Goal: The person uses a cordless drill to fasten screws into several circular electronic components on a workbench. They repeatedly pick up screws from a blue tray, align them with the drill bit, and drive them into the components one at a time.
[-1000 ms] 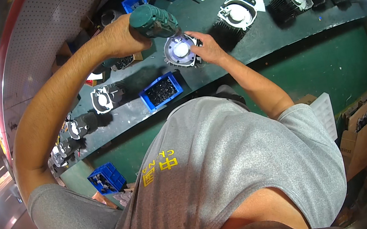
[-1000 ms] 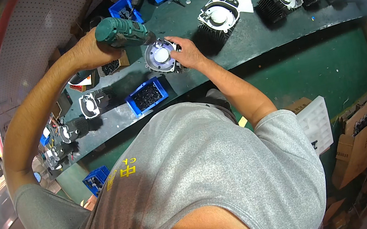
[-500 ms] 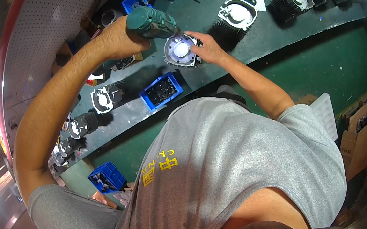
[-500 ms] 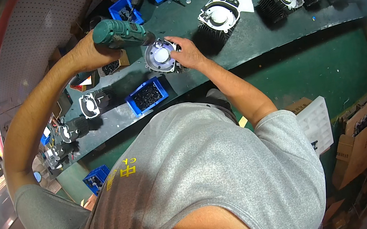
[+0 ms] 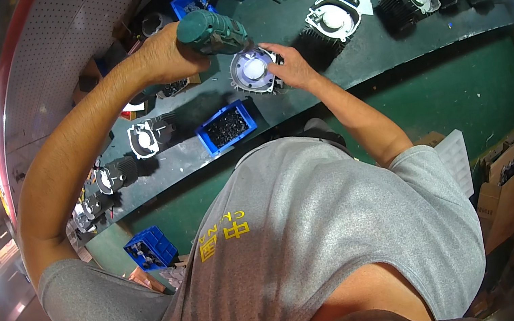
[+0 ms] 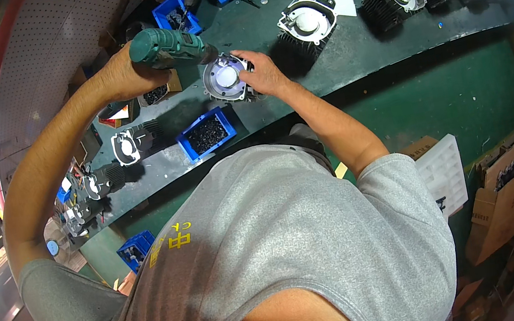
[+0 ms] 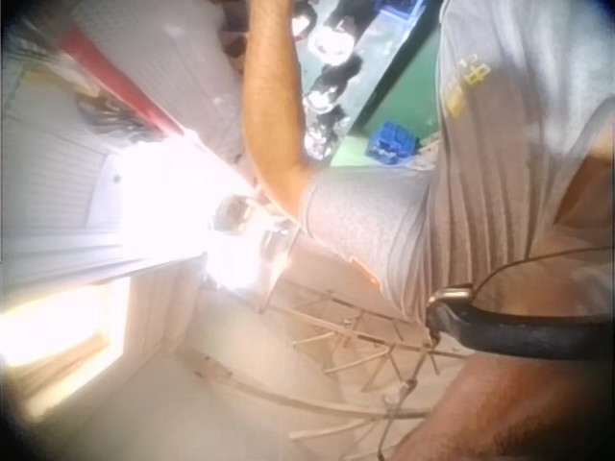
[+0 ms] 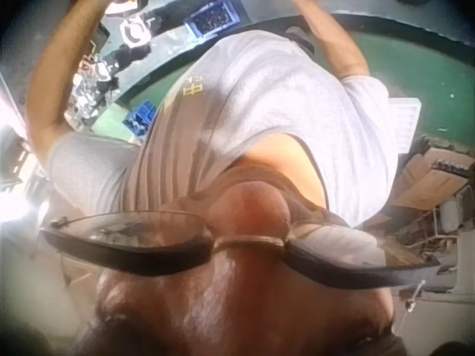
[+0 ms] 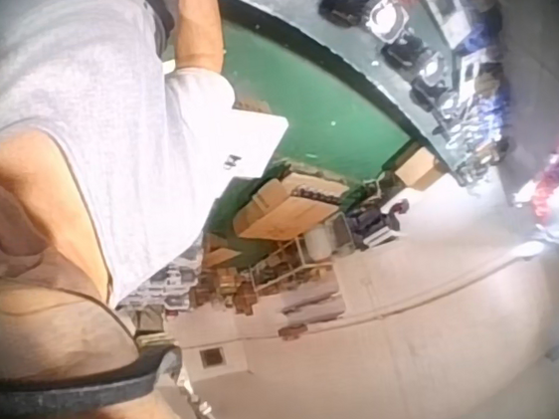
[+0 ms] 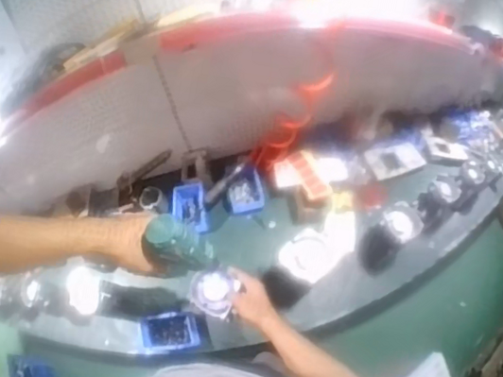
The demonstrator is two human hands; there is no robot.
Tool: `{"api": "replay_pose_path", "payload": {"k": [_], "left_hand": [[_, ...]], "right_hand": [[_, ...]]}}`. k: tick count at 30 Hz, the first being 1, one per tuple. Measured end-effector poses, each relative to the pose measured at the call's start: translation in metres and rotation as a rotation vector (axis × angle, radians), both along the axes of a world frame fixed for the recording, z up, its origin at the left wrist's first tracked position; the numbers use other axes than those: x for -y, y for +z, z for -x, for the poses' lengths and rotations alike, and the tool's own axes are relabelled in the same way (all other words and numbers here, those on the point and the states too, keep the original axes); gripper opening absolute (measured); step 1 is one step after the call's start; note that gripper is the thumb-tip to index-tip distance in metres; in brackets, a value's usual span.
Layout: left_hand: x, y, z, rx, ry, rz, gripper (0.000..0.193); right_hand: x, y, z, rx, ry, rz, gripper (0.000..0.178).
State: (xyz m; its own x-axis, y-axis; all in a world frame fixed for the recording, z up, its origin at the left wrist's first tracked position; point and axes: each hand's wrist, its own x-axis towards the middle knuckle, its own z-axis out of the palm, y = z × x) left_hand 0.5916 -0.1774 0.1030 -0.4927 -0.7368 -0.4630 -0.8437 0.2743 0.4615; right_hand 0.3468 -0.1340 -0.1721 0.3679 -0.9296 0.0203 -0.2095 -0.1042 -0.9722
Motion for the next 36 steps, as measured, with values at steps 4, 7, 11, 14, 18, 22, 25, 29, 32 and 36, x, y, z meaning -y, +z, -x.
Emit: {"api": "replay_pose_path", "payload": {"k": [4, 7, 11, 14, 18, 22, 25, 29, 32, 36], "left_hand": [[0.001, -0.003, -0.001, -0.002, -0.005, 0.007, 0.045], [0.000, -0.002, 0.000, -0.001, -0.010, 0.022, 0.045], [-0.003, -0.015, -0.008, -0.150, 0.021, 0.048, 0.049], [0.001, -0.015, -0.007, -0.209, 0.060, -0.040, 0.047], [-0.004, 0.004, 0.002, -0.196, 0.299, -0.293, 0.043], [0.001, 0.000, -0.003, -0.157, 0.382, -0.298, 0.040], [0.004, -0.001, -0.006, -0.123, 0.405, -0.296, 0.033], [0.012, 0.006, 0.000, -0.081, 0.396, -0.345, 0.033], [0.017, 0.005, 0.003, -0.122, 0.406, -0.314, 0.034], [0.031, 0.001, 0.001, -0.083, 0.476, -0.328, 0.036]], "right_hand": [[-0.002, 0.005, 0.001, 0.008, 0.007, -0.052, 0.059], [-0.001, 0.001, 0.003, -0.026, 0.022, -0.036, 0.058], [-0.001, 0.002, 0.000, -0.032, 0.023, 0.004, 0.058], [-0.002, 0.006, -0.001, -0.002, 0.019, -0.049, 0.058], [0.008, 0.008, 0.005, 0.037, 0.082, -0.152, 0.057], [0.006, 0.019, 0.009, -0.002, 0.060, -0.080, 0.073], [-0.021, 0.030, 0.008, -0.121, -0.035, 0.130, 0.093], [-0.033, 0.023, -0.008, -0.174, -0.331, 0.263, 0.071], [-0.019, 0.011, -0.010, -0.088, -0.366, 0.122, 0.055], [-0.003, 0.014, -0.013, -0.134, -0.383, 0.136, 0.043]]}}
